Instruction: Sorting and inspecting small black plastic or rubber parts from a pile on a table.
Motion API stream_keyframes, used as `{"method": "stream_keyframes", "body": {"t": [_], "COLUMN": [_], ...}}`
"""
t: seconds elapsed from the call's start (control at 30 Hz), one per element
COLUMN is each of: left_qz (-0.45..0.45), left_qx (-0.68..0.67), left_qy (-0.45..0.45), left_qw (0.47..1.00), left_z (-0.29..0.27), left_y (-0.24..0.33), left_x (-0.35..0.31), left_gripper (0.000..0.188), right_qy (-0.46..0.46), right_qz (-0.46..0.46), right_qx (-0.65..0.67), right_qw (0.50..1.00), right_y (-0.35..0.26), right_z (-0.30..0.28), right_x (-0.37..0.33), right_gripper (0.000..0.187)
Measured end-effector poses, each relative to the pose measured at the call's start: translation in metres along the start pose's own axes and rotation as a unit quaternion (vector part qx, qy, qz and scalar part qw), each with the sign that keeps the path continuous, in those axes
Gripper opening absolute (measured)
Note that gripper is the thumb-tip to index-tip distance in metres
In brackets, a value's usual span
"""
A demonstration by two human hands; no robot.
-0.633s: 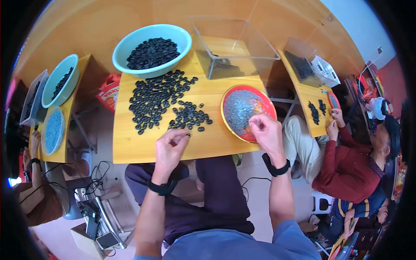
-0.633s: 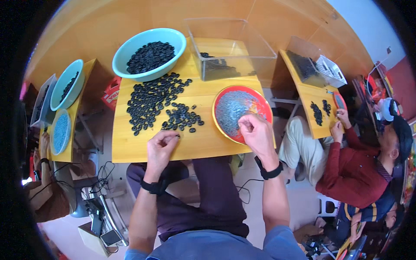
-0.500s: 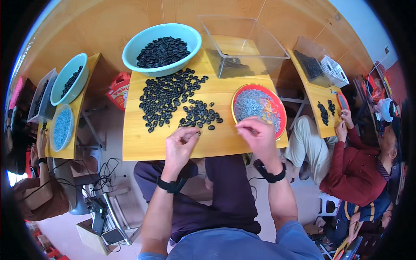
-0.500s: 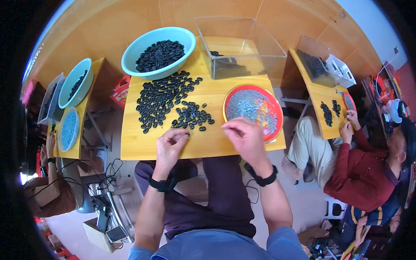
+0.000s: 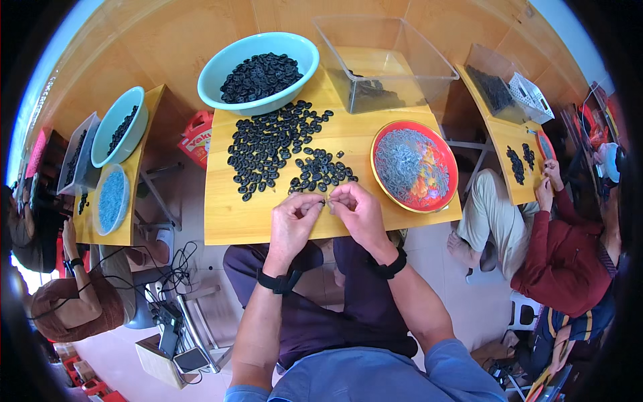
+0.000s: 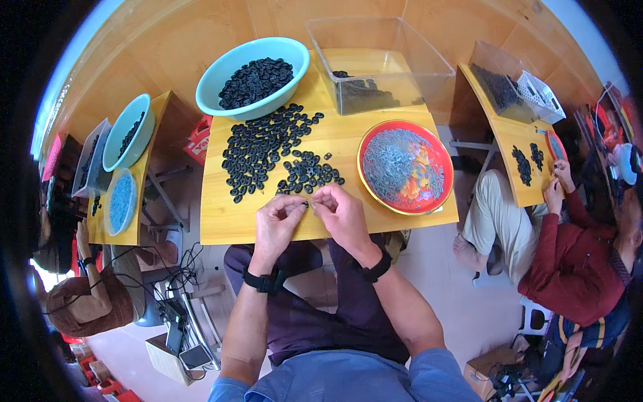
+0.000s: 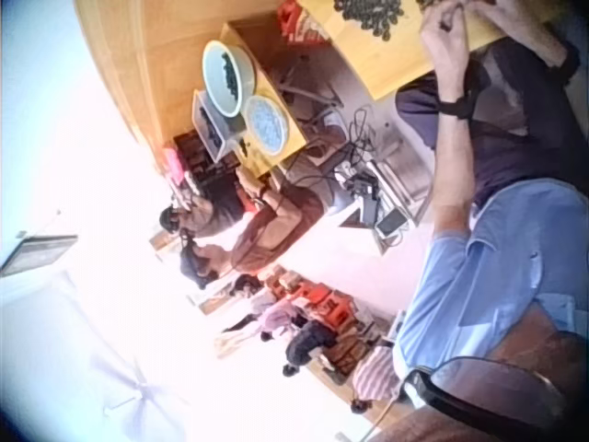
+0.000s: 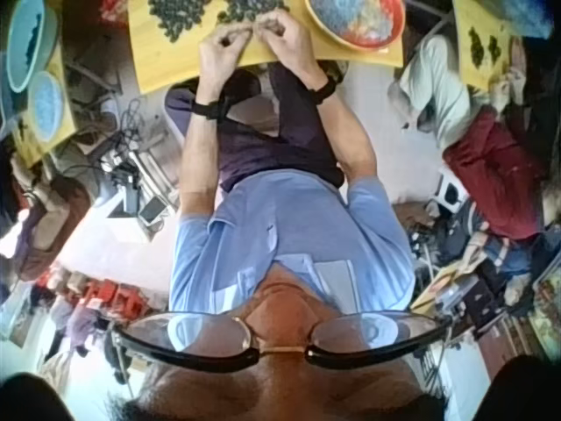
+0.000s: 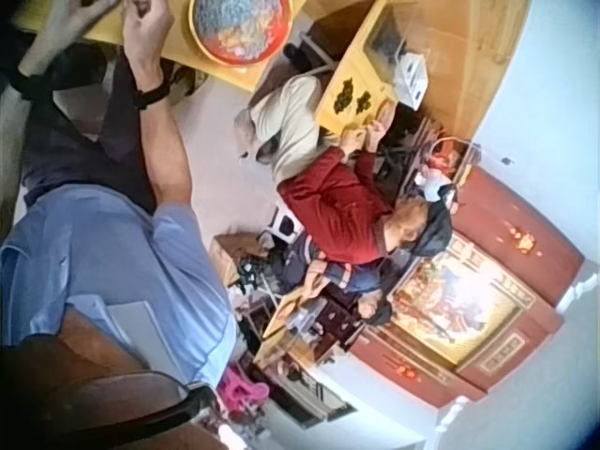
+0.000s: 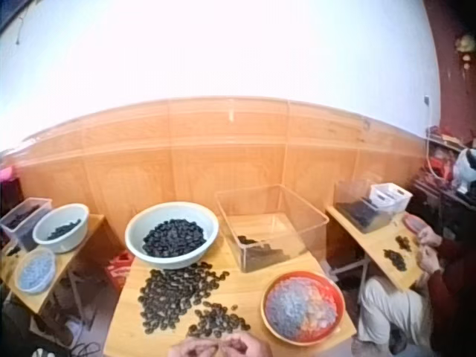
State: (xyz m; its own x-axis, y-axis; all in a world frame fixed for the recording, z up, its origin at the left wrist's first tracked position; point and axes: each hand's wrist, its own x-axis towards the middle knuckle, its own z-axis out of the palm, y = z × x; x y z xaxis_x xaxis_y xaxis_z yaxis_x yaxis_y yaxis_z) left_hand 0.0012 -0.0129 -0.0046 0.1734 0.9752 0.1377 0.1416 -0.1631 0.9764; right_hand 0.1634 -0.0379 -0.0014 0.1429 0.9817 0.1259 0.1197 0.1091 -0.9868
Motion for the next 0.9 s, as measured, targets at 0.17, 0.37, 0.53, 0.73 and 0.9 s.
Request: {"method": "stream_keyframes", "body": {"t": [0.17, 0.37, 0.53, 0.73, 0.9], "left_qz": [0.008, -0.007, -0.009, -0.059, -0.06], "left_qx": [0.012, 0.056, 0.064, 0.006, -0.031], "left_qy": [0.001, -0.028, -0.034, -0.028, -0.014], "left_qw": [1.0, 0.998, 0.997, 0.998, 0.998], "left_z": [0.002, -0.002, -0.002, -0.001, -0.001], "left_y": [0.004, 0.009, 0.011, 0.006, 0.004], "left_x": [0.0, 0.0, 0.0, -0.001, -0.001], "left_gripper": [0.013, 0.013, 0.014, 0.016, 0.016], "right_qy": [-0.007, -0.022, -0.042, -0.028, -0.048], "right_qz": [0.005, 0.013, 0.021, 0.017, 0.017], "right_qx": [-0.007, -0.002, 0.005, 0.083, 0.028], "right_qw": [1.0, 1.0, 0.999, 0.996, 0.998], "right_y": [0.0, 0.001, 0.003, -0.003, 0.002], "right_z": [-0.002, -0.005, -0.006, -0.007, -0.012], "right_x": [0.0, 0.001, 0.002, -0.001, -0.001], "right_gripper": [0.014, 0.012, 0.01, 0.012, 0.012]}}
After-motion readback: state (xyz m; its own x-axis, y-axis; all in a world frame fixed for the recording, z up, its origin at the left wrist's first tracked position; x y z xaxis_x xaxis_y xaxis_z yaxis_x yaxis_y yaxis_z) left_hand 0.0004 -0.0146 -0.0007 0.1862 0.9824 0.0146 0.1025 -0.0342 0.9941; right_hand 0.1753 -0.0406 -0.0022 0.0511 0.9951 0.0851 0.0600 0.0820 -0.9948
